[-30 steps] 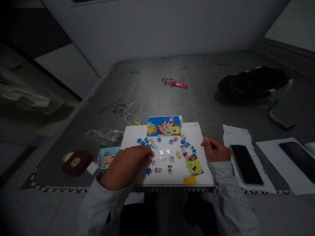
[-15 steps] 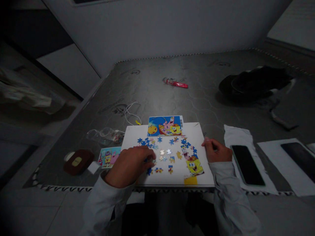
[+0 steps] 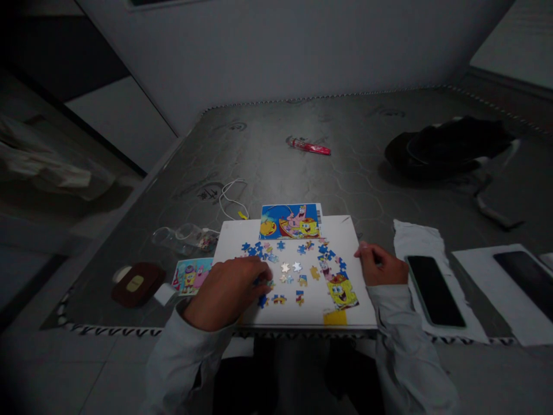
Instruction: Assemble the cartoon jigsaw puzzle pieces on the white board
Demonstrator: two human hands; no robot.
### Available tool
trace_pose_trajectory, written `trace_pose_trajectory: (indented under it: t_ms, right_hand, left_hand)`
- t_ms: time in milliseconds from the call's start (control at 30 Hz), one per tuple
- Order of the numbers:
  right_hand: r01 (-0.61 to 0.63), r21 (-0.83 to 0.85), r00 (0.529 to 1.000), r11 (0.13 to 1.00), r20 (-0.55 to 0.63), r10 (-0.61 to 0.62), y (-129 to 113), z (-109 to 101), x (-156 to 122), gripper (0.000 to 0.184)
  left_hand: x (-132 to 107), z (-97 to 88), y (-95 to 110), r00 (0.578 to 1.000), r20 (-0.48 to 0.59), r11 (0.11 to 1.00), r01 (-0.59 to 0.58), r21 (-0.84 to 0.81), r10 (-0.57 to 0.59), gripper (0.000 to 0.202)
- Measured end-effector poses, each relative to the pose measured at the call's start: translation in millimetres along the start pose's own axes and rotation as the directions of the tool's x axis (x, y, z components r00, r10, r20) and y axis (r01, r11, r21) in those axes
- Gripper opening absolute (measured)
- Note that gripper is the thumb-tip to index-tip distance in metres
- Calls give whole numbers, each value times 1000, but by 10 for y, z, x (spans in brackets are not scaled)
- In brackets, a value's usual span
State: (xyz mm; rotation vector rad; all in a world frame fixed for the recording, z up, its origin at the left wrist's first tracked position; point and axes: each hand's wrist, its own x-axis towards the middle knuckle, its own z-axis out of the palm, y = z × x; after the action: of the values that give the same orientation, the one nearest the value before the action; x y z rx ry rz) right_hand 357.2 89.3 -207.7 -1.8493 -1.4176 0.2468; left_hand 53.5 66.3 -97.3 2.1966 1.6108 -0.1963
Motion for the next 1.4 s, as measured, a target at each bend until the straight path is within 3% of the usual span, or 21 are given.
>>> trace_pose_trajectory:
  t_ms: [533,967,1400]
  right_hand:
    - [-14,-54,1000,998,-14,13,-142,-46,-38,50]
    - [-13,-43,1000,999,-12,13,-171,-61,-29,49]
    - [-10,-52,1000,999,-13,9,-170,-58,-33,48]
  left_hand:
    - [-69,-82,-35,998,-44,999,48,12,-47,17]
    - [-83,-11,-69,998,60,1000,21,-23,-20,9]
    - [-58,-18,-55,994,99,998,42,-46,-38,15]
